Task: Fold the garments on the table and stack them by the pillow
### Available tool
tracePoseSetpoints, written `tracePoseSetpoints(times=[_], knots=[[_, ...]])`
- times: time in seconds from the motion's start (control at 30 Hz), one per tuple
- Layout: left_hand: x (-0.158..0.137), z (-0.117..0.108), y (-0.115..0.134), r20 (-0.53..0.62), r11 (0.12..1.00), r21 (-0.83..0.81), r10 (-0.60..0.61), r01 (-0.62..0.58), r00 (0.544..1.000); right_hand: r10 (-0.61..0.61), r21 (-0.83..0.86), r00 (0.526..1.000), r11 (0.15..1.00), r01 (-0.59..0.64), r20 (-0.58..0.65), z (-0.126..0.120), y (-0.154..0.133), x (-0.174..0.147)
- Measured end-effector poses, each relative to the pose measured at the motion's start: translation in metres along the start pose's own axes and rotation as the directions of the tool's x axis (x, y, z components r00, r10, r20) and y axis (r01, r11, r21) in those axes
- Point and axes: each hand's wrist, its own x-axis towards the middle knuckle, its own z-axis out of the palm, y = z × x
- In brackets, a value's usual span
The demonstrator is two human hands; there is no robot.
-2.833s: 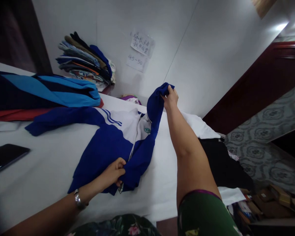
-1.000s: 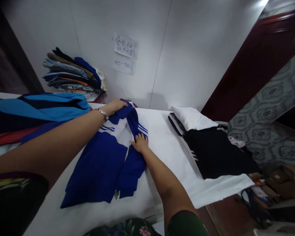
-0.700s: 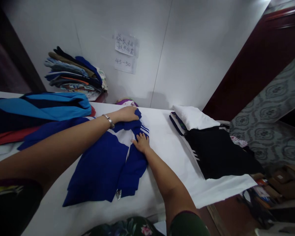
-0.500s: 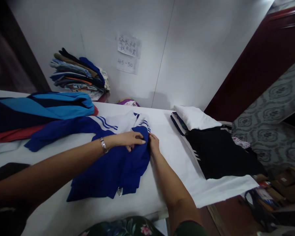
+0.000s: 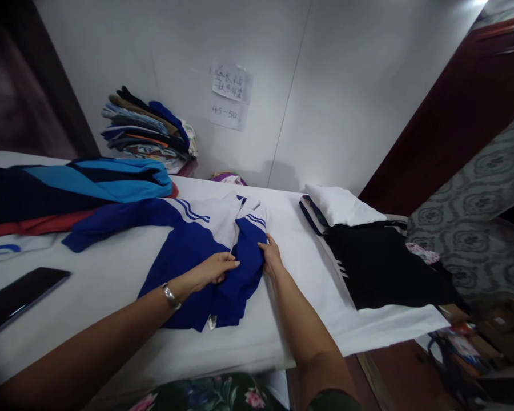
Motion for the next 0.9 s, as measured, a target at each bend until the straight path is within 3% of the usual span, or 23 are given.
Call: tracePoseSetpoints(times=[0.13,0.2,0.27,0.33,0.4,0.47,0.53,0.6,0.7,0.9], knots=[[-0.013,0.003,-0.006,0.128,0.969,-0.190,-0.135,0.158,0.982,-0.002,-0.045,1.000,0.999,0.003,0.019,0.002,-0.002,-0.001],[-0.017,0.002,-0.013,0.079,0.979,-0.140,-0.139,0.149,0.987,-0.013,-0.092,0.999,0.996,0.016,0.031,0.003,0.000,-0.001],[-0.018,-0.001,-0.016,-0.061,1.000,0.016,0.012,-0.011,0.998,-0.045,-0.157,0.998,0.986,0.052,0.048,0.006,0.006,-0.001],[-0.018,-0.003,-0.015,-0.195,0.940,0.257,0.276,-0.223,0.941,-0.100,-0.223,0.993,0.968,0.112,0.064,0.010,0.011,-0.001],[-0.015,-0.002,-0.011,-0.182,0.793,0.496,0.493,-0.354,0.851,-0.144,-0.277,0.986,0.947,0.164,0.089,0.014,0.015,-0.002],[-0.011,0.002,-0.009,-0.052,0.630,0.649,0.597,-0.427,0.800,-0.155,-0.312,0.977,0.930,0.193,0.144,0.016,0.018,-0.001],[-0.006,0.008,-0.012,0.057,0.522,0.741,0.577,-0.422,0.815,-0.148,-0.326,0.963,0.920,0.218,0.227,0.015,0.017,0.001],[0.000,0.013,-0.019,0.072,0.485,0.811,0.472,-0.327,0.879,-0.156,-0.373,0.951,0.893,0.251,0.267,0.011,0.015,0.007],[0.006,0.014,-0.033,0.023,0.457,0.865,0.373,-0.205,0.928,-0.223,-0.530,0.960,0.801,0.279,0.169,0.003,0.009,0.021],[0.002,0.011,-0.049,-0.055,0.421,0.885,0.518,-0.199,0.853,-0.237,-0.646,0.971,0.742,0.179,-0.003,-0.004,-0.004,0.058]])
